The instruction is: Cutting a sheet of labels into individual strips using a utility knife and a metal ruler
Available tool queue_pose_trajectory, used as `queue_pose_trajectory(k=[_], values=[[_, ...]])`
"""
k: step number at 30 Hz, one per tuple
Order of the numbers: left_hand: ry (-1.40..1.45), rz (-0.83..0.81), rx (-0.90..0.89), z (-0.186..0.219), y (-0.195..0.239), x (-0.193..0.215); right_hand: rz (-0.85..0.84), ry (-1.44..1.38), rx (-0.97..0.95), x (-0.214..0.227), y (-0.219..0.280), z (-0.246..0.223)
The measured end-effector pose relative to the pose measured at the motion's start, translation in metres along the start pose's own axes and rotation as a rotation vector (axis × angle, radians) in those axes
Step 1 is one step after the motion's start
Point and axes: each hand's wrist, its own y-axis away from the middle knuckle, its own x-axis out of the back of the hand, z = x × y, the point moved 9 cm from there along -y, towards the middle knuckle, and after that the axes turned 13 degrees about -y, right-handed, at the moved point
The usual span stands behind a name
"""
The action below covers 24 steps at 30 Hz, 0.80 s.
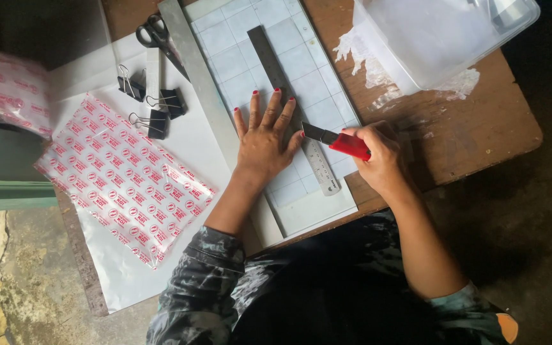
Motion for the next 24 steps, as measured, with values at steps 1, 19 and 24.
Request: queue_pose_trajectory(k=[1,19,24], values=[[-0.001,0.0,0.0,0.0,0.0,0.002,0.0,-0.001,0.0,0.003,-0.003,-0.004],[0.0,-0.026,0.011,0.0,0.0,-0.001,-0.01,0.027,0.003,0.003,-0.001,-0.002],[-0.005,-0.033,0.013,-0.001,-0.001,-0.004,-0.004,0.012,0.0,0.008,-0.003,-0.008]])
